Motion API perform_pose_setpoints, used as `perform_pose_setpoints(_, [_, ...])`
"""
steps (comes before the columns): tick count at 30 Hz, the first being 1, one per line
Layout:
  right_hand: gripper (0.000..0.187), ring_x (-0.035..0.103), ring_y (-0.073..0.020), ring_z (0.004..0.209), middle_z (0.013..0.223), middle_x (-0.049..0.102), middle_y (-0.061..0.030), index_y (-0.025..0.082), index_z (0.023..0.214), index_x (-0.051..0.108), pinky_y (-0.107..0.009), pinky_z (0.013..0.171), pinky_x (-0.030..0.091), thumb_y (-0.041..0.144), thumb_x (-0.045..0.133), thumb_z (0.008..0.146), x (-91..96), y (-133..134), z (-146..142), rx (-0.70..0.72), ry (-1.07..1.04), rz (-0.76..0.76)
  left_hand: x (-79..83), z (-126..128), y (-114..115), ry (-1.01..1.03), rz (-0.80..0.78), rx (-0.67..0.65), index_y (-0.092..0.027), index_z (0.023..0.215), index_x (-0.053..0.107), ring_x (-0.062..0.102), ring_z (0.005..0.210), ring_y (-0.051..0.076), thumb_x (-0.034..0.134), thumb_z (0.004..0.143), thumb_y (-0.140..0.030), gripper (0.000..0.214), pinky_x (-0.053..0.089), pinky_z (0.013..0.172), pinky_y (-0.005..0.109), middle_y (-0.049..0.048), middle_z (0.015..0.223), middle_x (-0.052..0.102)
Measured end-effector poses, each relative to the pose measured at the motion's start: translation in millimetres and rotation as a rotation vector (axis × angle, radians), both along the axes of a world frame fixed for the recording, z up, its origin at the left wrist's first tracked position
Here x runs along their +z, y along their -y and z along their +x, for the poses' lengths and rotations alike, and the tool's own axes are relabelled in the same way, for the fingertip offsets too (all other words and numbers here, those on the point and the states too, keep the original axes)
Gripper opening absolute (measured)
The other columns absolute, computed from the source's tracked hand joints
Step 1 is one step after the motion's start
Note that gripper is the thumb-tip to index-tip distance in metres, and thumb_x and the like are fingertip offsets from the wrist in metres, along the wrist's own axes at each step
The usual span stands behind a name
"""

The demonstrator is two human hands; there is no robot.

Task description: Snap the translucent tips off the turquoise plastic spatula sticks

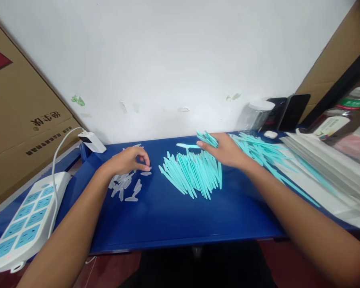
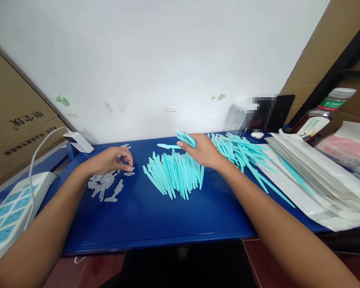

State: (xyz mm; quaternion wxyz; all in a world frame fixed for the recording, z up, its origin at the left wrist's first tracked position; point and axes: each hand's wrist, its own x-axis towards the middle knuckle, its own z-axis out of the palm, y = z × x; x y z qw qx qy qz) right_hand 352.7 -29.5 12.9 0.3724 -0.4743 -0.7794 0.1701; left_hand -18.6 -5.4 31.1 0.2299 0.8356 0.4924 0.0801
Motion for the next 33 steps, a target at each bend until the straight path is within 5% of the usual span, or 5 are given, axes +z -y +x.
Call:
perform_pose_setpoints(5, [0.031, 0.070, -0.0305, 0.099, 0.108, 0.078, -0.0072, 0.023, 0.104, 0.074, -0.042, 0.089, 0.052, 0.050, 0.062, 0.099, -1.8, 6, -7, 0.115, -0.084, -0.085, 1.9, 17, 7, 0.194, 0.007, 0.065, -0.020, 0.085, 0.070, 0.071, 0.079, 0.021, 0.078, 0.083, -0.051, 0.032, 0.053, 0.072, 0.030, 0.0045, 0.082, 0.075])
perform_pose_setpoints(12, [0.030, 0.073, -0.0317, 0.099, 0.107, 0.079, -0.0086, 0.020, 0.108, 0.077, -0.043, 0.088, 0.054, 0.046, 0.067, 0.096, -0.3, 6, -6, 0.110, -0.124, -0.137, -16.5, 30, 10, 0.353, -0.040, 0.149, -0.023, 0.109, 0.060, 0.069, 0.057, 0.016, 0.062, 0.098, -0.049, 0.028, 0.047, 0.042, 0.024, 0.0039, 0.091, 0.069])
perform_pose_setpoints(18, [0.032, 0.072, -0.0325, 0.095, 0.103, 0.080, -0.0101, 0.020, 0.106, 0.078, -0.047, 0.086, 0.054, 0.048, 0.071, 0.093, 1.1, 7, -7, 0.122, -0.156, -0.158, -26.4, 37, 8, 0.473, -0.116, 0.026, -0.021, 0.141, 0.056, 0.074, 0.079, 0.018, 0.062, 0.100, -0.040, 0.046, 0.061, 0.067, 0.031, 0.0121, 0.113, 0.075])
perform_pose_setpoints(25, [0.032, 0.070, -0.0309, 0.097, 0.105, 0.079, -0.0091, 0.022, 0.100, 0.077, -0.043, 0.086, 0.051, 0.053, 0.070, 0.094, 3.9, 9, -8, 0.197, -0.134, -0.117, -23.8, 45, 13, 0.525, -0.121, 0.040, -0.017, 0.112, 0.073, 0.078, 0.082, 0.022, 0.071, 0.095, -0.048, 0.036, 0.065, 0.077, 0.037, 0.0131, 0.102, 0.082])
perform_pose_setpoints(33, [0.039, 0.060, -0.0217, 0.077, 0.083, 0.068, -0.0030, 0.020, 0.087, 0.069, -0.032, 0.071, 0.041, 0.057, 0.065, 0.096, 0.4, 7, -7, 0.222, -0.078, -0.105, -20.2, 47, 15, 0.535, -0.124, 0.020, -0.017, 0.109, 0.076, 0.077, 0.080, 0.020, 0.071, 0.095, -0.048, 0.034, 0.064, 0.075, 0.034, 0.0119, 0.101, 0.082])
